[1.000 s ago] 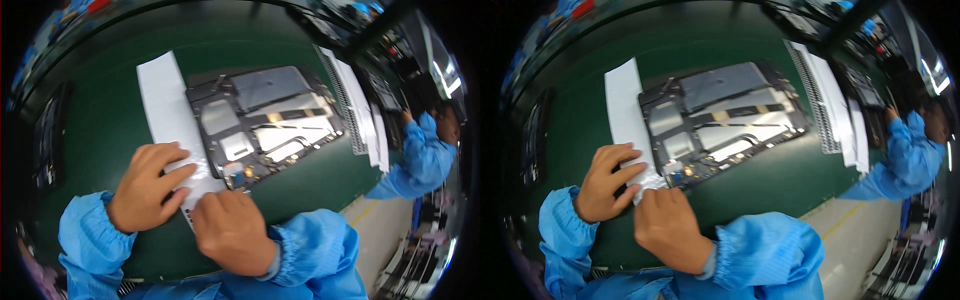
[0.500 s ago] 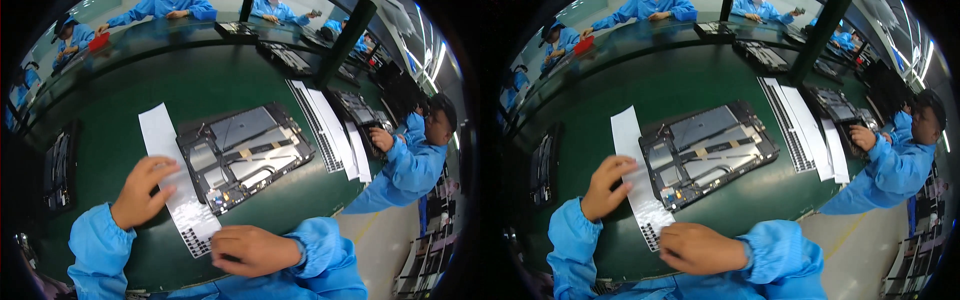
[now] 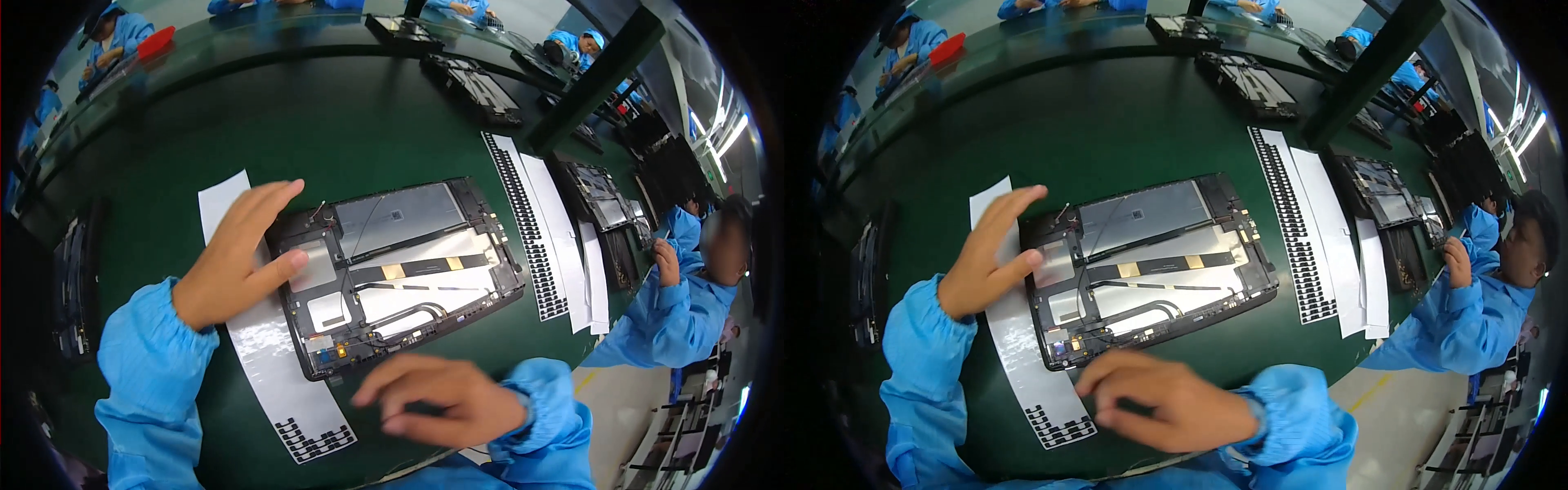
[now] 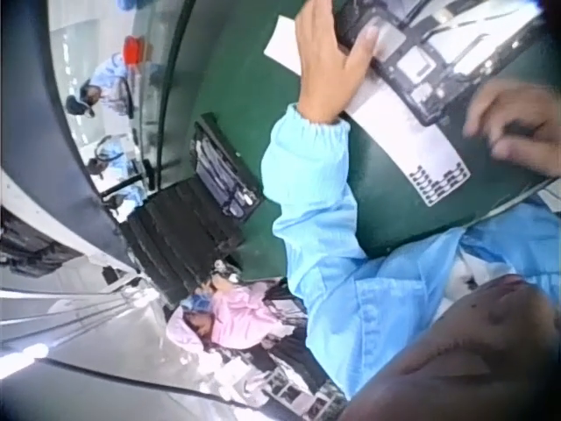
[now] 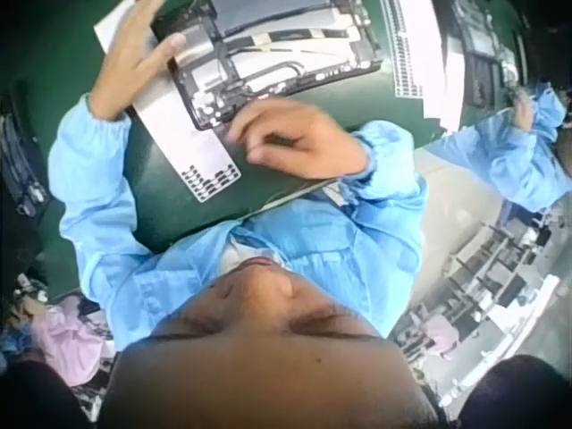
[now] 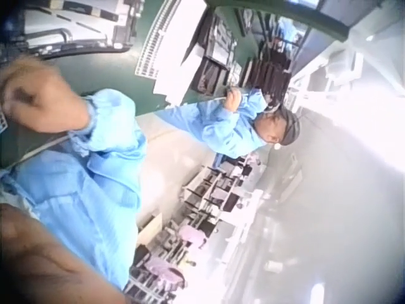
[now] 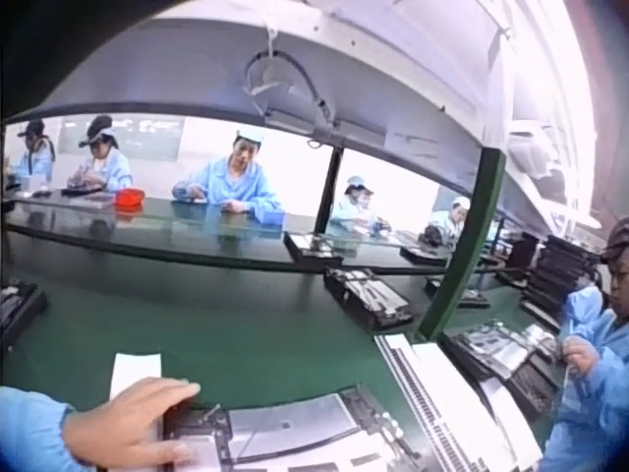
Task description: The person assembles tablet housing components by applying adhesive strips to them with tweezers.
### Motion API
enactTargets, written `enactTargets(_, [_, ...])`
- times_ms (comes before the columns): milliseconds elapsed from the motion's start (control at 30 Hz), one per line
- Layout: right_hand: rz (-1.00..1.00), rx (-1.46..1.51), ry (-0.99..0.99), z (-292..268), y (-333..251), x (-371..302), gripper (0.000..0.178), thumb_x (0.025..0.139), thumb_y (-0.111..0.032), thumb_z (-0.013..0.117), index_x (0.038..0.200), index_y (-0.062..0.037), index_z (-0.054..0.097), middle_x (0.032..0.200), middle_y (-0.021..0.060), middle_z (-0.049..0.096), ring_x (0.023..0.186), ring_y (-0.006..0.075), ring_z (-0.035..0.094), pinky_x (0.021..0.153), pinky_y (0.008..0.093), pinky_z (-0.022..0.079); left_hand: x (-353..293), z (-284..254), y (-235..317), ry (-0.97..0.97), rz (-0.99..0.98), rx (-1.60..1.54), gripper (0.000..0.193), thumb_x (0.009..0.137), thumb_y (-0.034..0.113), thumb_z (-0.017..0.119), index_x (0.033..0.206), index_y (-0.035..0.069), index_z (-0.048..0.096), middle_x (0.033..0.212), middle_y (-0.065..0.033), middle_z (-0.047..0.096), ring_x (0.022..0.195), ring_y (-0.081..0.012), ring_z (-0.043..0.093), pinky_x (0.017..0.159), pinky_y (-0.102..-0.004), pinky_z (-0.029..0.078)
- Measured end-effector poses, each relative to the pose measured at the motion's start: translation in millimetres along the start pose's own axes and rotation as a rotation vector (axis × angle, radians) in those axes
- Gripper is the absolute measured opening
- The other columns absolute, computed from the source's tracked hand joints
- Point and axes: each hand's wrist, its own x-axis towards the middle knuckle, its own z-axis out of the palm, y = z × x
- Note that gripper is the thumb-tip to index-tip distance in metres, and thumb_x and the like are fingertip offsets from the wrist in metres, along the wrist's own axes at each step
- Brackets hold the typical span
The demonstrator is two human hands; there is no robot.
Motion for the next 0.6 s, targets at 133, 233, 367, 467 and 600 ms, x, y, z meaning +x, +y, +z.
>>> enactTargets(133, [0.105,-0.325,0.389,-38,8,-14,0.006,0.073,0.0,0.06,0.077,-0.0035,0.058,0.107,0.0123,0.055,0.096,0.025,0.051,0.082,0.0329,0.04,-5,12,42,-0.096,0.391,0.001,0.041,0.072,0.016,0.066,0.11,0.003,0.057,0.112,-0.0155,0.052,0.102,-0.0306,0.051,0.084,-0.0419,0.04])
enactTargets(233, [0.155,-0.188,0.335,-40,20,-5,0.007,0.071,0.001,0.06,0.075,-0.0034,0.058,0.11,0.0123,0.053,0.096,0.0246,0.049,0.081,0.0325,0.039,-27,37,46,-0.134,0.643,0.177,0.03,0.072,0.015,0.066,0.099,0.002,0.063,0.103,-0.0128,0.058,0.094,-0.028,0.056,0.079,-0.0405,0.044])
enactTargets(367, [0.099,-0.392,0.304,-34,18,-4,0.008,0.068,0.002,0.062,0.073,-0.0019,0.058,0.113,0.0129,0.051,0.097,0.0264,0.046,0.081,0.0336,0.039,-35,46,39,-0.139,0.622,0.135,0.029,0.073,0.016,0.066,0.099,0.002,0.063,0.1,-0.0125,0.06,0.094,-0.027,0.057,0.078,-0.0393,0.046])
enactTargets(467, [0.118,-0.401,0.303,-35,17,-2,0.008,0.067,0.001,0.062,0.073,-0.0016,0.058,0.113,0.0135,0.052,0.097,0.027,0.046,0.081,0.034,0.038,-34,48,36,-0.141,0.627,0.14,0.027,0.074,0.015,0.065,0.098,0.002,0.064,0.1,-0.0122,0.061,0.092,-0.0263,0.058,0.078,-0.0388,0.046])
enactTargets(600, [0.133,-0.384,0.295,-36,16,0,0.008,0.067,0.001,0.063,0.072,-0.0016,0.058,0.113,0.0136,0.052,0.097,0.0269,0.046,0.082,0.0344,0.038,-36,46,38,-0.136,0.608,0.15,0.026,0.075,0.016,0.065,0.097,0.004,0.064,0.099,-0.0114,0.061,0.092,-0.0257,0.058,0.078,-0.0385,0.047])
